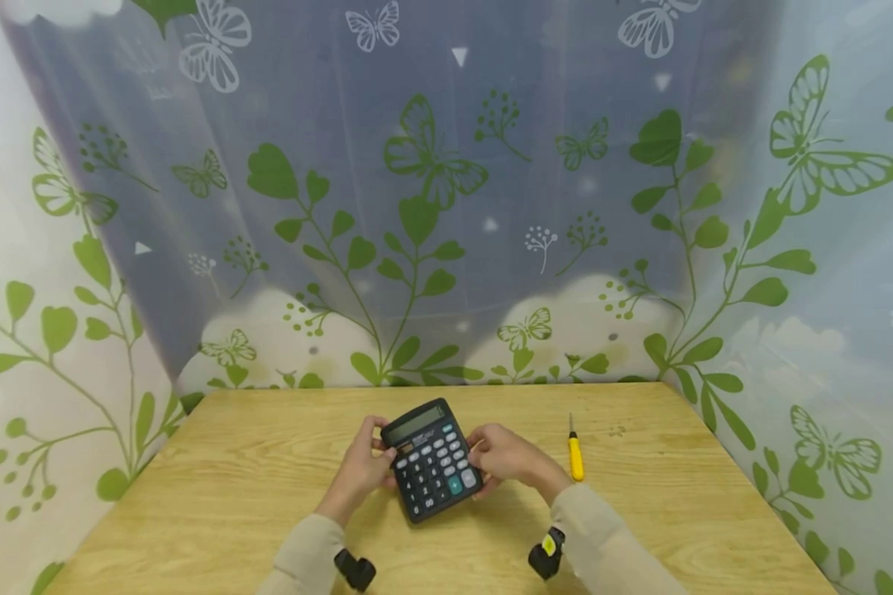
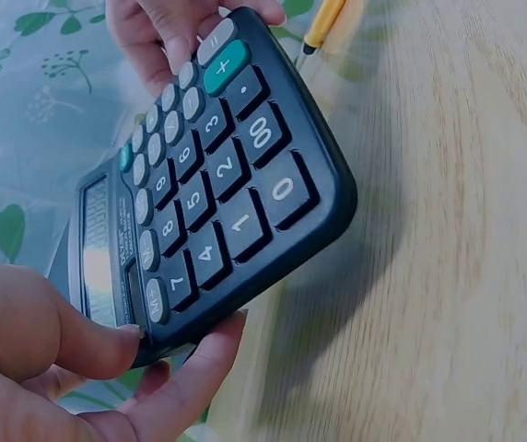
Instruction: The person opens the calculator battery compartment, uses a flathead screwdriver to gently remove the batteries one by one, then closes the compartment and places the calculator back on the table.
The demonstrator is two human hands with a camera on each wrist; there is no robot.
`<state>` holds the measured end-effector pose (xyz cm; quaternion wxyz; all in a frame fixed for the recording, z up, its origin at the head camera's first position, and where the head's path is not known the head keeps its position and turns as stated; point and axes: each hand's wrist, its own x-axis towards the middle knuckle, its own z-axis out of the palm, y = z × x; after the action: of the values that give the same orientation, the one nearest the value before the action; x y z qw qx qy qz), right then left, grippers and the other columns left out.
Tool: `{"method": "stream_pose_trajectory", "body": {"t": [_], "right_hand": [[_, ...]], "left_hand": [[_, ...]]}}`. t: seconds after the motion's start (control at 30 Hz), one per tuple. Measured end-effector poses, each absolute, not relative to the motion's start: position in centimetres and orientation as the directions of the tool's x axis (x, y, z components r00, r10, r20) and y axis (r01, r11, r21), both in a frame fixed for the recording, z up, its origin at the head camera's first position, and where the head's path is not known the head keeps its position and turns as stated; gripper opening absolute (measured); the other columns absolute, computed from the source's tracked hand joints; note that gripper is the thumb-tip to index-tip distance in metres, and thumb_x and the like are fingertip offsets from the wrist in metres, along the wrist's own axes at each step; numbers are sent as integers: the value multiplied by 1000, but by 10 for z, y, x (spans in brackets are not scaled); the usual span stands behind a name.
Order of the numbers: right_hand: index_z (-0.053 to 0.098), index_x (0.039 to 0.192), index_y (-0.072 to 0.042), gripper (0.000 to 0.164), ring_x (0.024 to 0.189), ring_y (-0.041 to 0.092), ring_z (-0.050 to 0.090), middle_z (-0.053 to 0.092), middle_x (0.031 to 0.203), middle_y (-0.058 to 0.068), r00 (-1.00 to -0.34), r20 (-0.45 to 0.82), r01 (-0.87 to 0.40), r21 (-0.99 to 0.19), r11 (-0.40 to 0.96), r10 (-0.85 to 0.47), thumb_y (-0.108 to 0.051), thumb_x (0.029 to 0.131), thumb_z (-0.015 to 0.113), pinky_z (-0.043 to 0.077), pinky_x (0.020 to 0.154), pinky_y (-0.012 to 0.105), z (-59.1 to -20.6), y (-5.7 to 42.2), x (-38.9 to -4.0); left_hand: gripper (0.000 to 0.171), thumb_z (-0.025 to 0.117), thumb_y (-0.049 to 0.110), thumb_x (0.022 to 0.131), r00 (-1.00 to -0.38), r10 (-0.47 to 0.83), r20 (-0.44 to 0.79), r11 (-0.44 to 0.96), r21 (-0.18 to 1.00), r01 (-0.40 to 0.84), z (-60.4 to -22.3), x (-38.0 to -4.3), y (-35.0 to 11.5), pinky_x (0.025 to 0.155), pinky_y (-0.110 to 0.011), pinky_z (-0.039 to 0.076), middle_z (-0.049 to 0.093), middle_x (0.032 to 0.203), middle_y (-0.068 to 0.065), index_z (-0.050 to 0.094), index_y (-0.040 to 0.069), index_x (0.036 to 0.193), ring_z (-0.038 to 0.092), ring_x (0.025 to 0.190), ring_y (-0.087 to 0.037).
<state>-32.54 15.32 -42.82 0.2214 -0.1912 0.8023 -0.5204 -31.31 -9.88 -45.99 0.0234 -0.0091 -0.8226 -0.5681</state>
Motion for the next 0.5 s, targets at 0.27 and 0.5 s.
{"method": "stream_pose_trajectory", "body": {"t": [0.27, 0.5], "right_hand": [[49, 127, 15, 26, 89, 26, 75, 68, 109, 24, -796, -156, -105, -916, 388, -584, 2, 105, 49, 65, 75, 55, -421, 155, -326], [53, 124, 14, 23, 85, 25, 75, 68, 105, 21, -808, -151, -131, -897, 423, -569, 2, 104, 51, 66, 73, 54, -411, 152, -325]], "left_hand": [[33, 51, -9, 101, -999, 35, 41, 336, 940, 51, -464, -313, -99, 56, -43, 64, 52, 97, -19, 42, 9, 128, 68, 70, -31], [34, 51, -10, 100, -999, 32, 35, 322, 946, 43, -466, -314, -97, 61, -43, 66, 52, 99, -20, 43, 8, 128, 68, 78, -29]]}}
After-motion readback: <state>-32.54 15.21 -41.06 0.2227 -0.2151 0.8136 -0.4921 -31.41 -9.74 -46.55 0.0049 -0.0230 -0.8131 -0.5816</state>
